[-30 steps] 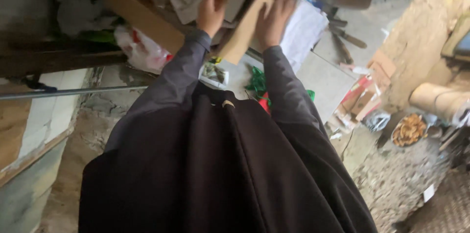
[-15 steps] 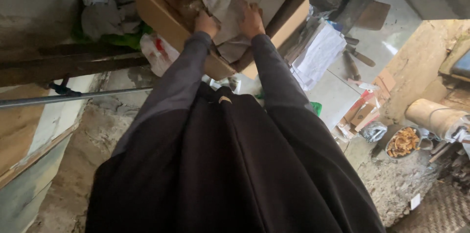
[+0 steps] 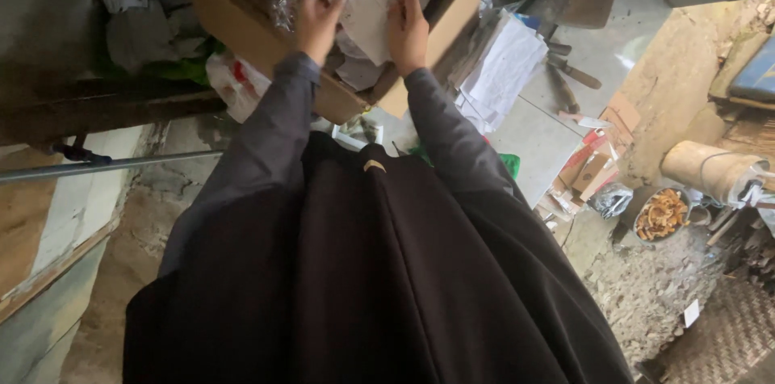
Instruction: Sort various papers, plastic bags, and cardboard boxes from a larger box.
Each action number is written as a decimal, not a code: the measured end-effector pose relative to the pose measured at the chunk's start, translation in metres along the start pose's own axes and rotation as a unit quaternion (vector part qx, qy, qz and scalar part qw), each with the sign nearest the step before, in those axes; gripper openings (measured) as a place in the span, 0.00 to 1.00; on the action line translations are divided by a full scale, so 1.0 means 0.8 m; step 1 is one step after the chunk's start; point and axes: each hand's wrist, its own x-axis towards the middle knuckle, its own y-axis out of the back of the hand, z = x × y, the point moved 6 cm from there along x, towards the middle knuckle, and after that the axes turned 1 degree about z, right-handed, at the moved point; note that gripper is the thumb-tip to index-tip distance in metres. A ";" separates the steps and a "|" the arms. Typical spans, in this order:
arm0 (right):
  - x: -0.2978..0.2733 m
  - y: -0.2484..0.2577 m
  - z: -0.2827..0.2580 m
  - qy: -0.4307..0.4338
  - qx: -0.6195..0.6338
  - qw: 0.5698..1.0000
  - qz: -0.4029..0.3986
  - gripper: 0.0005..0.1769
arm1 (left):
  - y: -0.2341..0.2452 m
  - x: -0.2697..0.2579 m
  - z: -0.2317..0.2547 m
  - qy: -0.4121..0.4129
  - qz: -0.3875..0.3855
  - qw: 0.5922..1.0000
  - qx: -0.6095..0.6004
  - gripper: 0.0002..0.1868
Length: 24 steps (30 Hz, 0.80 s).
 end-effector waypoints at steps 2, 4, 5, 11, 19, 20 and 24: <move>-0.010 0.004 -0.011 -0.008 0.005 1.000 0.011 0.05 | -0.038 -0.007 -0.050 0.052 0.001 0.994 -0.095 0.28; -0.019 0.008 -0.008 -0.013 0.011 1.000 0.025 0.06 | -0.068 -0.010 -0.054 0.101 0.000 0.977 -0.190 0.25; -0.025 0.010 -0.002 -0.001 0.033 0.999 0.025 0.07 | -0.073 -0.013 -0.036 0.129 0.030 0.969 -0.210 0.24; -0.046 0.051 -0.008 -0.026 0.029 0.999 0.023 0.12 | -0.090 -0.035 0.080 0.050 0.069 0.992 -0.091 0.23; -0.045 0.099 -0.003 0.038 0.069 0.996 0.039 0.18 | -0.110 -0.076 0.165 -0.004 0.017 0.999 -0.032 0.32; -0.043 0.105 0.022 0.005 0.056 0.997 0.047 0.16 | -0.114 -0.076 0.168 -0.033 -0.004 0.999 -0.033 0.30; -0.049 0.132 -0.009 -0.007 -0.042 0.989 0.144 0.16 | -0.129 -0.081 0.162 -0.059 -0.052 0.994 -0.074 0.25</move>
